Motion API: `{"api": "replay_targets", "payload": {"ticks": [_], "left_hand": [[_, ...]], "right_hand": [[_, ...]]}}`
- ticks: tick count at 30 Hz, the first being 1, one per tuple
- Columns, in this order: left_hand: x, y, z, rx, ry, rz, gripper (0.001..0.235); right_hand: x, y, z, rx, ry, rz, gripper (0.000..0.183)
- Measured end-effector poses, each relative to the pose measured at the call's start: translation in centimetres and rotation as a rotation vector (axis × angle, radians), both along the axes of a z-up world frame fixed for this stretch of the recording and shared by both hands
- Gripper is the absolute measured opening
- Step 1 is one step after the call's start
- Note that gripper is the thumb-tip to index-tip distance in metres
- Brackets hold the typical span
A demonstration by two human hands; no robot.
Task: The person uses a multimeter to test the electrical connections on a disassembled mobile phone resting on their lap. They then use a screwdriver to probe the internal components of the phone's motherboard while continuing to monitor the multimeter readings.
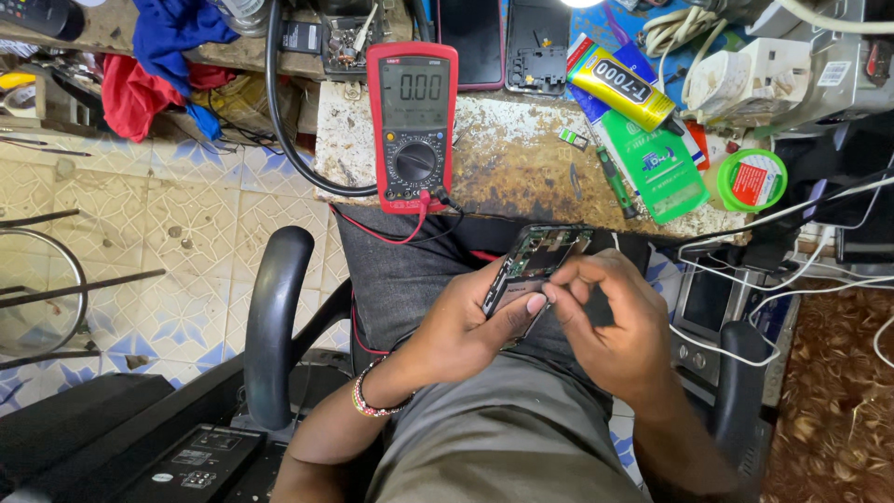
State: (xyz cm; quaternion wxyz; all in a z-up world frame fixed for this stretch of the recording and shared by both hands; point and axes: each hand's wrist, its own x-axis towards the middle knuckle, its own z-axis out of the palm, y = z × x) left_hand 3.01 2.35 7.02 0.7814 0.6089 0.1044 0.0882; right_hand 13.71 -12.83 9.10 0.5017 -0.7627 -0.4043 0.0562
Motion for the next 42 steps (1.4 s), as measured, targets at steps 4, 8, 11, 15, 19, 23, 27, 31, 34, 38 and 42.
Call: {"api": "replay_targets", "payload": {"ticks": [4, 8, 11, 15, 19, 23, 27, 31, 34, 38, 42], "left_hand": [[-0.1, -0.1, -0.1, -0.045, 0.016, -0.005, 0.005], [0.1, 0.3, -0.3, -0.111, -0.003, -0.017, 0.010], [0.2, 0.0, 0.0, -0.196, -0.009, -0.012, 0.012], [0.1, -0.1, -0.5, -0.339, -0.006, 0.008, 0.014], [-0.1, 0.2, -1.3, -0.344, -0.016, -0.019, 0.019], [-0.4, -0.1, -3.7, -0.351, -0.021, -0.045, 0.019], [-0.4, -0.1, -1.7, -0.390, -0.021, -0.053, 0.019], [-0.3, -0.1, -1.2, -0.414, -0.021, -0.044, 0.019], [-0.4, -0.2, -1.5, -0.427, -0.021, -0.047, 0.018], [-0.2, -0.3, -1.0, -0.445, -0.028, -0.041, 0.018], [0.3, -0.5, 0.6, -0.599, 0.043, 0.044, 0.023]], "right_hand": [[0.0, 0.2, 0.3, -0.020, 0.016, -0.004, 0.006], [-0.1, 0.3, 0.3, 0.020, -0.013, -0.007, 0.008], [-0.1, 0.1, -0.1, 0.049, -0.102, -0.036, 0.014], [-0.3, 0.3, 0.2, 0.079, -0.214, -0.038, 0.021], [-0.2, 0.3, 0.2, 0.121, -0.194, -0.021, 0.021], [-0.3, 0.3, 0.5, 0.093, -0.175, -0.016, 0.021], [-0.2, -0.2, 0.5, 0.087, -0.061, -0.008, 0.019], [-0.1, -0.4, 0.3, 0.112, -0.022, 0.016, 0.018], [-0.2, -0.6, 0.1, 0.136, 0.007, 0.017, 0.018], [-0.4, -0.7, -0.1, 0.189, 0.080, 0.008, 0.020], [-1.5, -0.8, -0.7, 0.194, 0.286, -0.062, 0.028]]}}
